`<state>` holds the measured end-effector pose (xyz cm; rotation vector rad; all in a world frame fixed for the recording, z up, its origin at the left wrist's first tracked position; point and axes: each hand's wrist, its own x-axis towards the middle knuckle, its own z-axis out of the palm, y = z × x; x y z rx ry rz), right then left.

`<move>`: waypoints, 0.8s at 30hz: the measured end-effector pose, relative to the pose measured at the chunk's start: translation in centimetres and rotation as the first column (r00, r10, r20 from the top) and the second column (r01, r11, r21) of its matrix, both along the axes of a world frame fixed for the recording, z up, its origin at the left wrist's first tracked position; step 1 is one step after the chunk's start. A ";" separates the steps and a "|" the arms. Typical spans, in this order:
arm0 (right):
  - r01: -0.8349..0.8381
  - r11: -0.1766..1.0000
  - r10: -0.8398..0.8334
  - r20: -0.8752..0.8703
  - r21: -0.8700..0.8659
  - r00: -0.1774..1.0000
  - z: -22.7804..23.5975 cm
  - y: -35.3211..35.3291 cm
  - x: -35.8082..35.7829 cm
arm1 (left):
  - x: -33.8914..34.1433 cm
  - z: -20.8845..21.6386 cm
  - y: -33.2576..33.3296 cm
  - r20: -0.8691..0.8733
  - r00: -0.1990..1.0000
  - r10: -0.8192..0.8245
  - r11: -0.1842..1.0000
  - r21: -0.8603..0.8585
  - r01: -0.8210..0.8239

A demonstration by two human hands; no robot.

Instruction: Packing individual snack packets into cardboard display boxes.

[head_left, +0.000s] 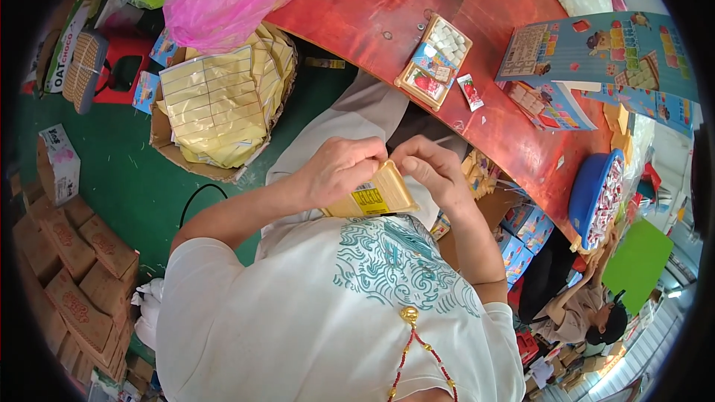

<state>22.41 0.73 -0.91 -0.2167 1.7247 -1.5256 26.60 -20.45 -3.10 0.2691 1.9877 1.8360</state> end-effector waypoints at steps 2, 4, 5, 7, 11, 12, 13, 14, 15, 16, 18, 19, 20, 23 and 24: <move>0.022 0.997 -0.015 0.096 -0.069 0.995 -0.3 -0.2 -0.3 | 0.6 0.5 0.2 -0.063 0.998 0.013 1.000 -0.018 -0.015; -0.046 0.993 0.064 0.174 -0.107 0.983 -0.1 -0.2 -0.9 | 0.9 0.6 0.2 -0.156 0.988 -0.009 0.999 -0.054 0.000; -0.044 0.993 0.062 0.174 -0.108 0.983 0.3 -0.3 -1.2 | 1.1 0.6 0.3 -0.245 0.969 -0.030 0.996 -0.085 0.009; -0.178 0.983 0.181 0.199 -0.036 0.963 1.4 -0.3 -1.9 | 1.3 0.8 0.6 -0.271 0.962 -0.033 0.996 -0.094 0.007; -0.298 0.955 0.294 0.158 0.001 0.943 1.7 0.5 -2.4 | 1.7 1.0 1.4 -0.307 0.951 -0.035 0.992 -0.128 -0.005; -0.357 0.933 0.352 0.090 0.050 0.932 1.9 0.5 -2.6 | 1.7 0.9 1.5 -0.306 0.951 -0.038 0.992 -0.126 -0.001; -0.411 0.906 0.411 0.025 0.104 0.911 2.1 0.5 -2.7 | 1.7 0.8 1.6 -0.330 0.942 -0.054 0.987 -0.160 0.001; -0.410 0.906 0.409 0.027 0.103 0.912 2.5 0.4 -2.8 | 1.7 0.7 1.7 -0.353 0.933 -0.070 0.981 -0.196 -0.001; -0.444 0.878 0.465 -0.103 0.179 0.879 3.0 0.1 -2.9 | 1.8 0.7 1.8 -0.351 0.934 -0.072 0.981 -0.196 0.002; -0.465 0.847 0.521 -0.226 0.259 0.823 3.3 0.0 -3.0 | 1.8 0.6 2.0 -0.344 0.935 -0.081 0.977 -0.215 0.006; -0.490 0.822 0.558 -0.241 0.290 0.794 3.5 -0.1 -3.3 | 1.8 0.6 2.3 -0.336 0.937 -0.096 0.973 -0.232 0.016; -0.516 0.794 0.597 -0.257 0.322 0.760 3.6 -0.1 -3.5 | 1.8 0.4 2.5 -0.361 0.928 -0.098 0.970 -0.244 0.008; -0.513 0.796 0.595 -0.255 0.321 0.762 3.7 -0.1 -3.6 | 1.8 0.3 2.6 -0.384 0.918 -0.101 0.967 -0.256 -0.001; -0.557 0.726 0.675 -0.263 0.402 0.690 3.9 -0.4 -3.6 | 1.9 -0.2 3.0 -0.375 0.920 -0.112 0.958 -0.288 0.000; -0.558 0.710 0.693 -0.283 0.429 0.664 3.8 -0.5 -3.5 | 1.9 -0.4 3.1 -0.373 0.920 -0.117 0.959 -0.285 0.006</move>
